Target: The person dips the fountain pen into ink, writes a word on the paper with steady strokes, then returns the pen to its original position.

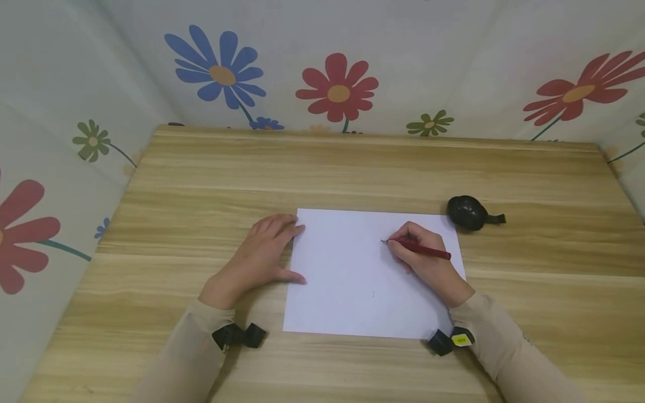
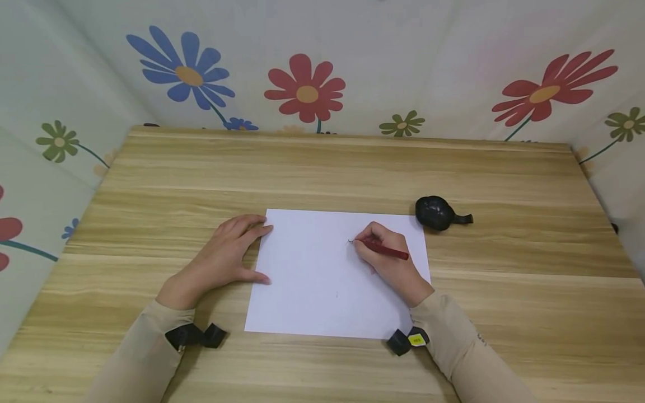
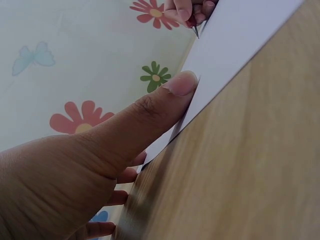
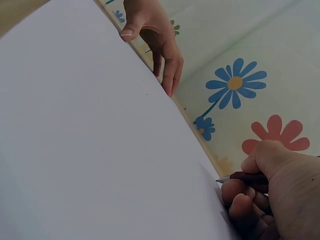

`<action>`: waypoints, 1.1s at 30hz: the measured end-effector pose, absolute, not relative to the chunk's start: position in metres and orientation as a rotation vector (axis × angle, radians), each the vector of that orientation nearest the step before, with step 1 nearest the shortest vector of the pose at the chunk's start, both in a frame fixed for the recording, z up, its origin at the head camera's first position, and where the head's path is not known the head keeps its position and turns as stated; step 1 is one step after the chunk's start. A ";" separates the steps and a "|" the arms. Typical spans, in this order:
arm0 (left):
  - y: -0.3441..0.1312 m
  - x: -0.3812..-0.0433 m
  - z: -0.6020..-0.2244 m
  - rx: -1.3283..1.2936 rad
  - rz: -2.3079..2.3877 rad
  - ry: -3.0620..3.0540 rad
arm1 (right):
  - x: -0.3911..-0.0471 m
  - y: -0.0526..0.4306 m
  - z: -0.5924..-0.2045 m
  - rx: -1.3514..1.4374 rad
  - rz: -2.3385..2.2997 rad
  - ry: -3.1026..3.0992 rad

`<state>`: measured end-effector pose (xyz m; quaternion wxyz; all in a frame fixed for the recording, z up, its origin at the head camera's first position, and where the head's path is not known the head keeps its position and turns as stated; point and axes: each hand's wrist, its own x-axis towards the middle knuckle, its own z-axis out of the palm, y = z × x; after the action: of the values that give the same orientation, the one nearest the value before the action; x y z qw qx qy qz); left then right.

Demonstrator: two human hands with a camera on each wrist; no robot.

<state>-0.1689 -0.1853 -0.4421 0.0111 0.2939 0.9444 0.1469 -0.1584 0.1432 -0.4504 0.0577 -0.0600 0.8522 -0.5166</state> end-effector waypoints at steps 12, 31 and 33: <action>-0.185 -0.169 -0.441 0.917 0.452 2.946 | -0.159 0.146 -0.452 -0.210 -1.534 2.623; -0.185 -0.168 -0.441 0.904 0.449 2.945 | -0.157 0.147 -0.449 -0.145 -1.516 2.619; -0.186 -0.168 -0.441 0.904 0.448 2.946 | -0.157 0.147 -0.449 -0.142 -1.521 2.610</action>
<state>-0.1683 -0.1855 -0.4410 0.0137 0.2904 0.9459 0.1440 -0.1572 0.1471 -0.4488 0.0588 -0.0467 0.8615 -0.5021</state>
